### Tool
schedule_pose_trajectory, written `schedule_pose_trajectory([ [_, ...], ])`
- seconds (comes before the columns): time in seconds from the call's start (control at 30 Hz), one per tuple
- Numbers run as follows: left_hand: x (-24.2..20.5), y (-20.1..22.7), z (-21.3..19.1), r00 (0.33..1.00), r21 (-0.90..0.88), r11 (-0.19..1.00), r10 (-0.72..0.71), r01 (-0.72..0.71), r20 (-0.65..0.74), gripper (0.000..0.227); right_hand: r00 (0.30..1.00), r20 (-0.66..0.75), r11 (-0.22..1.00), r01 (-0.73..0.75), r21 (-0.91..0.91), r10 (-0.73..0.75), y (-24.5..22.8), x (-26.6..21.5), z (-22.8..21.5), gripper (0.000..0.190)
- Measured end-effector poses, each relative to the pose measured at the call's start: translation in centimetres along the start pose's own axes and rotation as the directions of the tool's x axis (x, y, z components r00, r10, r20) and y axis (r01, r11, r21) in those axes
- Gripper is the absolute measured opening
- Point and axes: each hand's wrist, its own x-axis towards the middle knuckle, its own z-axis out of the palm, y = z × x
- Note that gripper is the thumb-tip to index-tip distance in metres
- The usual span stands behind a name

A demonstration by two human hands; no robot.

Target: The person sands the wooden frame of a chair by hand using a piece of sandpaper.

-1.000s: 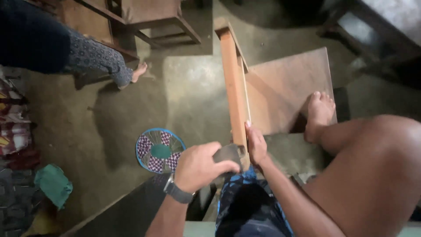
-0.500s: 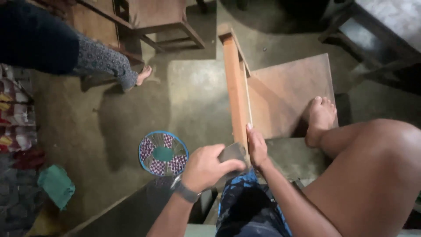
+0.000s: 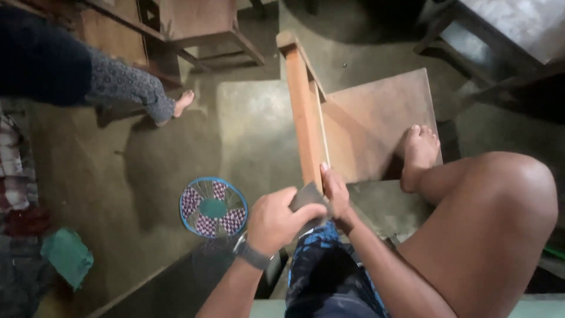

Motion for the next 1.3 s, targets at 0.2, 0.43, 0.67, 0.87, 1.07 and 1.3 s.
schedule_pose_trajectory([
  [0.2, -0.7, -1.8, -0.1, 0.999, 0.013, 0.999, 0.029, -0.029, 0.043, 0.071, 0.992, 0.095, 0.987, 0.098, -0.127, -0.086, 4.0, 2.1, -1.9, 0.037],
  [0.43, -0.9, -1.2, 0.6, 0.997, -0.031, 0.999, 0.033, -0.035, -0.063, 0.067, 0.998, 0.037, 0.996, 0.038, 0.076, -0.041, 5.3, 2.6, -1.0, 0.036],
  [0.67, -0.7, -1.4, 2.0, 0.993, 0.006, 0.999, 0.033, -0.032, -0.109, 0.068, 0.991, 0.099, 0.993, -0.092, 0.075, 0.085, 4.3, 1.9, -2.2, 0.051],
  [0.87, -0.6, -1.3, 1.4, 0.997, 0.01, 1.0, 0.026, -0.026, -0.073, 0.074, 0.957, 0.236, 0.929, 0.233, -0.287, -0.167, 5.4, 3.2, -2.8, 0.047],
  [1.07, -1.2, -2.2, 2.6, 0.993, -0.022, 0.994, -0.107, 0.106, -0.046, 0.068, 0.981, 0.194, 0.97, 0.058, -0.234, -0.012, -0.9, -0.2, 1.3, 0.047],
  [1.3, -0.6, -0.5, 1.8, 0.998, -0.065, 0.997, -0.033, 0.029, -0.06, 0.072, 0.96, 0.26, 0.99, -0.123, 0.067, 0.102, -0.2, 0.9, 0.4, 0.061],
])
